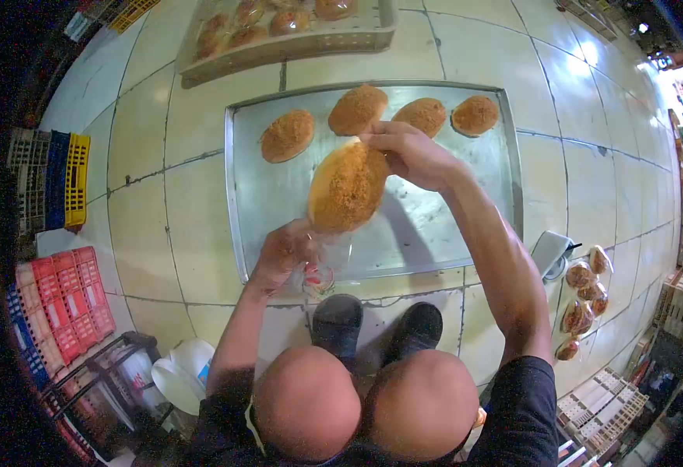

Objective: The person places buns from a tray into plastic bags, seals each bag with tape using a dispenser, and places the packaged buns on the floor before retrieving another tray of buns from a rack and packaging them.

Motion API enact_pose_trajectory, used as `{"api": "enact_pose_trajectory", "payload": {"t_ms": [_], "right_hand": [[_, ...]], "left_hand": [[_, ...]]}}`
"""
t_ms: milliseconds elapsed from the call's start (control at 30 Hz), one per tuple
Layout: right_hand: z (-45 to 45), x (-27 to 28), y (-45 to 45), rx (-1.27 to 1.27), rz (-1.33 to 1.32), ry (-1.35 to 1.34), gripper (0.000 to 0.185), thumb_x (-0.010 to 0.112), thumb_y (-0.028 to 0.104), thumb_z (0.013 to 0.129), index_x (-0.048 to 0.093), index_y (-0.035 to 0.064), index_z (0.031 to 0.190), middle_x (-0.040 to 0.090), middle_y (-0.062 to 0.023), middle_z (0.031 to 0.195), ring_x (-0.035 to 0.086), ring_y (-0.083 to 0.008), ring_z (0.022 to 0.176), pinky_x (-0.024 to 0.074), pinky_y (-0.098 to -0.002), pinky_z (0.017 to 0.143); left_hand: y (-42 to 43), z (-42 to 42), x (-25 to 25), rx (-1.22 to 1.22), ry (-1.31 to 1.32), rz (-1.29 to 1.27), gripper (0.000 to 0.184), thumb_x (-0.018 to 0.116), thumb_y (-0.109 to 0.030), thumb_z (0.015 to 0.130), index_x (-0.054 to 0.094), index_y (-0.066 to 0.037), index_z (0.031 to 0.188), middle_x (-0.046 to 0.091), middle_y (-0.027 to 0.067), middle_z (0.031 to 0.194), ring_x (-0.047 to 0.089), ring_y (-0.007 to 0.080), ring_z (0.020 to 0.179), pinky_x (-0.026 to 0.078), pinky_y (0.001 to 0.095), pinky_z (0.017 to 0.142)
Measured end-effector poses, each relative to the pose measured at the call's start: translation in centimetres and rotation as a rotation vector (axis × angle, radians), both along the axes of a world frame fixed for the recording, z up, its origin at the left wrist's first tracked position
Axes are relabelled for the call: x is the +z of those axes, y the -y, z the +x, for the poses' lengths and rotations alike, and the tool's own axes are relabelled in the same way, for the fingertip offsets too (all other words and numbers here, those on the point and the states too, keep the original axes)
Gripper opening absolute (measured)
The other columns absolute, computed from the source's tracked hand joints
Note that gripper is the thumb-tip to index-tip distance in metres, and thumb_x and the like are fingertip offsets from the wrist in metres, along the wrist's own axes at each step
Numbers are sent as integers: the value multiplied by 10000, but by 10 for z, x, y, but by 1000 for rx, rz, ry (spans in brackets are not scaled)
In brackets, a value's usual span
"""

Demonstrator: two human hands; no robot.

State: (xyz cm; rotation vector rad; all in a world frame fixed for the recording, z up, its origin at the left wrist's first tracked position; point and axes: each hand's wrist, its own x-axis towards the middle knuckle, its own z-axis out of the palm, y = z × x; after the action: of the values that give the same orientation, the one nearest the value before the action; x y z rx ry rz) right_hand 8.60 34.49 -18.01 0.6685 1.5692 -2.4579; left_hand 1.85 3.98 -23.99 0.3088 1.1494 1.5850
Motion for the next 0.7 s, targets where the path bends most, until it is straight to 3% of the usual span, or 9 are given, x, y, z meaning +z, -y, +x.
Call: {"api": "enact_pose_trajectory", "payload": {"t_ms": [67, 133, 200, 333, 467, 500, 633, 700], "right_hand": [[-3, 3, -5, 74, 153, -4, 153, 539, 147, 958, 625, 28, 1003, 560, -37, 915, 499, -114, 773, 422, -232, 663], [-5, 8, -8, 146, 300, -7, 159, 538, 139, 946, 625, 17, 1000, 566, -45, 934, 501, -126, 788, 435, -244, 671], [-3, 11, -4, 144, 305, 61, 164, 531, 132, 939, 626, 12, 997, 568, -48, 934, 500, -131, 788, 439, -249, 672], [8, 19, 7, 150, 313, 259, 180, 509, 112, 916, 629, 0, 989, 573, -56, 934, 498, -145, 788, 452, -262, 677], [16, 51, 3, -97, 342, 144, 201, 478, 96, 890, 632, -7, 970, 572, -70, 900, 510, -155, 779, 459, -272, 665], [17, 53, 2, -102, 345, 144, 201, 478, 96, 890, 632, -7, 970, 572, -70, 900, 510, -155, 779, 459, -272, 665], [15, 60, 3, 27, 397, 95, 191, 492, 91, 888, 633, -17, 958, 589, -74, 830, 546, -171, 733, 472, -293, 632], [16, 74, 9, 18, 481, 132, 188, 502, 98, 894, 635, -20, 954, 596, -74, 820, 554, -174, 722, 474, -300, 626]], "left_hand": [[-10, -1, 5, -15, 24, -2, 397, 749, -118, 892, 610, -8, 1248, 697, 90, 1006, 637, 148, 782, 488, 237, 642], [-20, 2, 1, -1, 30, 125, 585, 754, -161, 900, 496, 14, 1395, 677, 118, 1156, 670, 180, 974, 529, 254, 744], [-43, 10, 18, 76, -116, 75, 670, 757, -198, 908, 424, 30, 1444, 607, 156, 1324, 632, 220, 1156, 552, 288, 874], [-67, 18, 55, 94, -392, -57, 668, 718, -297, 941, 421, 25, 1446, 531, 178, 1426, 577, 252, 1248, 536, 334, 982], [-64, 7, 91, 173, -165, -40, 660, 614, -345, 1008, 373, 41, 1485, 580, 152, 1383, 599, 210, 1210, 504, 316, 999], [-66, 7, 89, 169, -164, -36, 660, 614, -345, 1008, 373, 41, 1485, 580, 152, 1383, 599, 210, 1210, 504, 316, 999], [-82, -5, 63, -66, 322, 89, 706, 522, -536, 1008, 428, 12, 1442, 557, 193, 1398, 610, 272, 1227, 553, 372, 982], [-90, 6, 51, -47, 413, 126, 707, 501, -551, 1009, 437, 9, 1437, 569, 195, 1381, 621, 267, 1211, 560, 368, 967]]}}
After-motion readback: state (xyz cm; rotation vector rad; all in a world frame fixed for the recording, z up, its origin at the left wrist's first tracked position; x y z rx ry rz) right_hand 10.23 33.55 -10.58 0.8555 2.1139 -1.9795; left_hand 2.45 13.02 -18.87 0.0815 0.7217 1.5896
